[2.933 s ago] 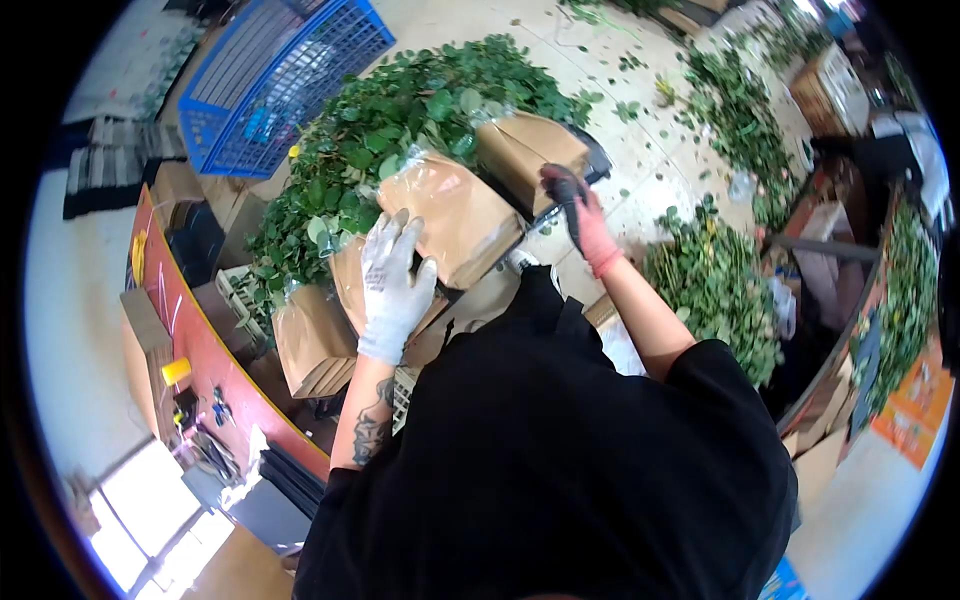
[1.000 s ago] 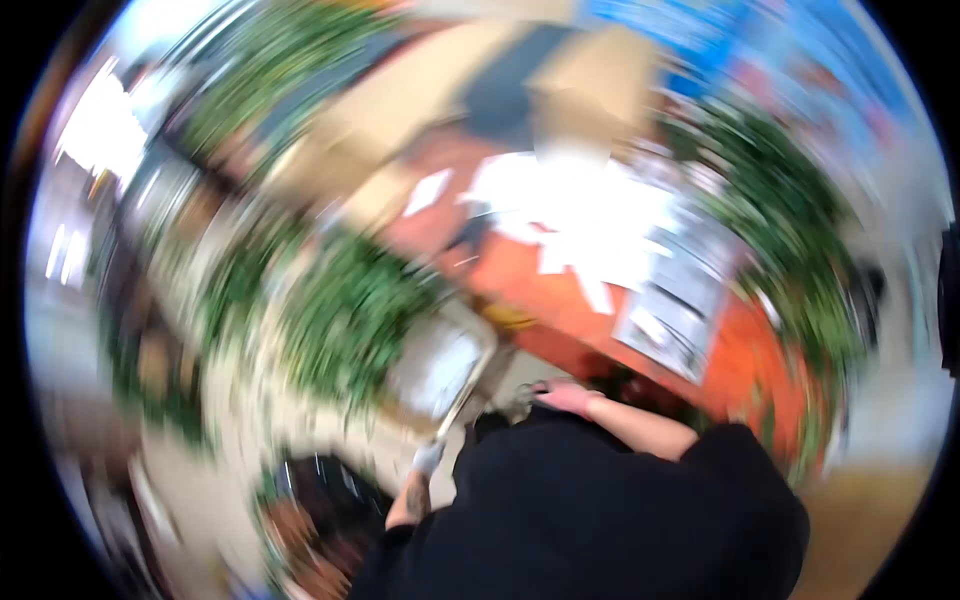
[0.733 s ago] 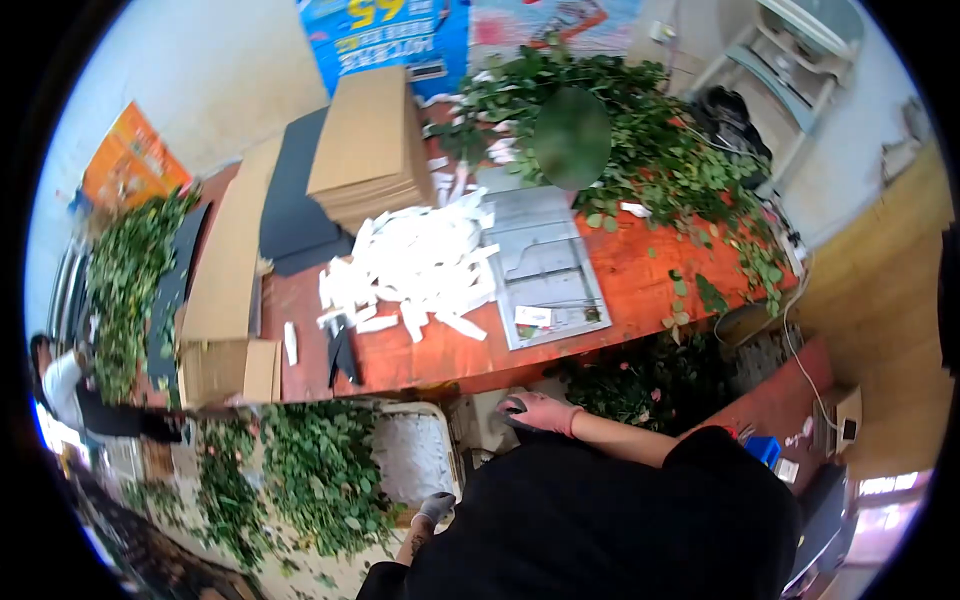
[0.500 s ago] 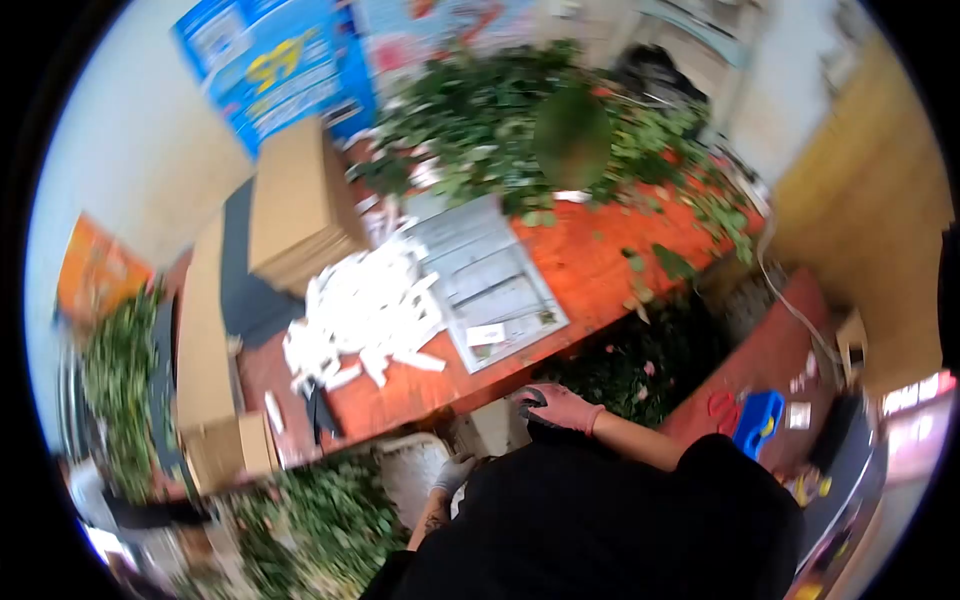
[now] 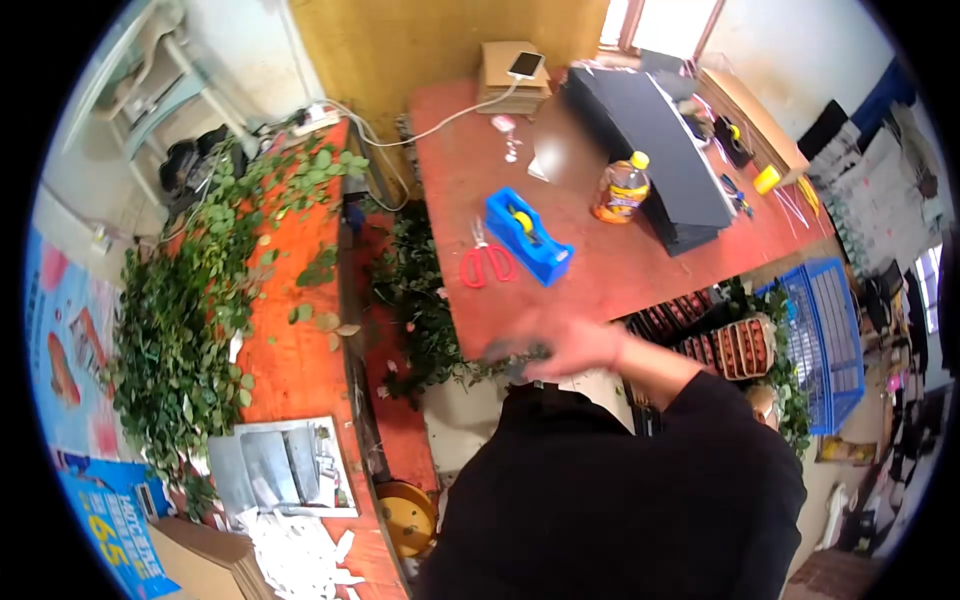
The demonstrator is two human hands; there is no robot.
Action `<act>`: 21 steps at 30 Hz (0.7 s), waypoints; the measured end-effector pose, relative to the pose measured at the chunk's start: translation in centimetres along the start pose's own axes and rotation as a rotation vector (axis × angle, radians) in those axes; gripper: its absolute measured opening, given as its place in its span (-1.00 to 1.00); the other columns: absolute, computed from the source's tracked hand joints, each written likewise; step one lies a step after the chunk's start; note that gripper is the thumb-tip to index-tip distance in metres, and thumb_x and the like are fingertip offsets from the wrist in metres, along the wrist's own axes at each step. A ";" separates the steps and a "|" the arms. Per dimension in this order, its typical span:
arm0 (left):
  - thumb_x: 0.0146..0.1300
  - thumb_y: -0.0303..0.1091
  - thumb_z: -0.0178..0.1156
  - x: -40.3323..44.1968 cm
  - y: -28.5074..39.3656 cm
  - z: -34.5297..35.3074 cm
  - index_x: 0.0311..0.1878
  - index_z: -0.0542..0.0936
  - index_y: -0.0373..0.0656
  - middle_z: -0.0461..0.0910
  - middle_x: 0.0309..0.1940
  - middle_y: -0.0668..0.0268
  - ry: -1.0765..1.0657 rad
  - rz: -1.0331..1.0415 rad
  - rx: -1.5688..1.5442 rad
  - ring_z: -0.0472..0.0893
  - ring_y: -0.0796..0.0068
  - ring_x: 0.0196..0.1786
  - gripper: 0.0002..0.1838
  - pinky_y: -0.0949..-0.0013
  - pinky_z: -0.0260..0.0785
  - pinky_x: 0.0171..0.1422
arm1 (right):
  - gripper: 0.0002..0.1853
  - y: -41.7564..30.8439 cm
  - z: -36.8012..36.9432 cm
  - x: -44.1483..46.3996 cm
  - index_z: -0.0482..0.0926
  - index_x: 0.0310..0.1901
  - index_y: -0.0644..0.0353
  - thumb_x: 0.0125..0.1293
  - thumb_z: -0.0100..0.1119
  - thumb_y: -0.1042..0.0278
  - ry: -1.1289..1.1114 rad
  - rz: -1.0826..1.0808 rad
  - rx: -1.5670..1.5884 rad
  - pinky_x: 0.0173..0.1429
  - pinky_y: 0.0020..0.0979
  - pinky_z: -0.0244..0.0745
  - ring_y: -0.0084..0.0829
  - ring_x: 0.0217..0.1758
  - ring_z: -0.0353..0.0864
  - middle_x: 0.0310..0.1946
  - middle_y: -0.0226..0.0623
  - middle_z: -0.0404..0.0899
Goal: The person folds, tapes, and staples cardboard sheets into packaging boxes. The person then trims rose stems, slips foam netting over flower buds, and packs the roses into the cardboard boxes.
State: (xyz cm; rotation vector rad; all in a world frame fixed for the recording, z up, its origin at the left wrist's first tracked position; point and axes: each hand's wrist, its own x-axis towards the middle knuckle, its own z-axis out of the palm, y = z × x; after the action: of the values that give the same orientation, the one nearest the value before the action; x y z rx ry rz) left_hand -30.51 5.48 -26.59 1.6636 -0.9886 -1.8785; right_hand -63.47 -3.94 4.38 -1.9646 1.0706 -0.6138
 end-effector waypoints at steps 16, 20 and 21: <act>0.12 -0.04 0.01 5.9 2.4 5.8 0.01 0.58 -0.11 0.59 -0.04 0.08 0.011 -0.082 0.571 0.54 0.11 0.08 -0.52 0.25 0.32 0.16 | -0.15 25.2 -20.7 -20.9 0.32 0.27 0.15 -0.22 0.34 0.39 0.462 0.747 -0.995 0.39 -0.20 0.16 -0.07 0.31 0.28 0.28 -0.05 0.29; 0.12 -0.06 0.01 7.3 0.7 6.0 0.00 0.58 -0.13 0.60 -0.06 0.06 0.115 -0.104 0.588 0.54 0.12 0.07 -0.53 0.23 0.33 0.15 | -0.44 21.9 -21.7 -20.1 0.53 0.08 0.22 0.01 0.36 0.18 0.339 0.667 -1.017 0.26 -0.25 0.32 -0.16 0.17 0.47 0.07 0.06 0.49; 0.12 -0.06 0.02 7.8 -0.2 5.8 0.00 0.59 -0.12 0.59 -0.05 0.08 0.090 -0.114 0.603 0.54 0.12 0.07 -0.54 0.23 0.33 0.15 | -0.43 24.2 -22.5 -21.9 0.52 0.08 0.24 0.01 0.37 0.17 0.372 0.634 -0.954 0.24 -0.22 0.33 -0.13 0.12 0.49 0.03 0.04 0.52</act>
State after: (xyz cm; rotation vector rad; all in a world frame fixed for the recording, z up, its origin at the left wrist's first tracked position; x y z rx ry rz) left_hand -37.55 1.21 -31.79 2.1506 -1.5567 -1.6449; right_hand -102.23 -2.48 -3.81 -2.0708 2.4166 -0.0857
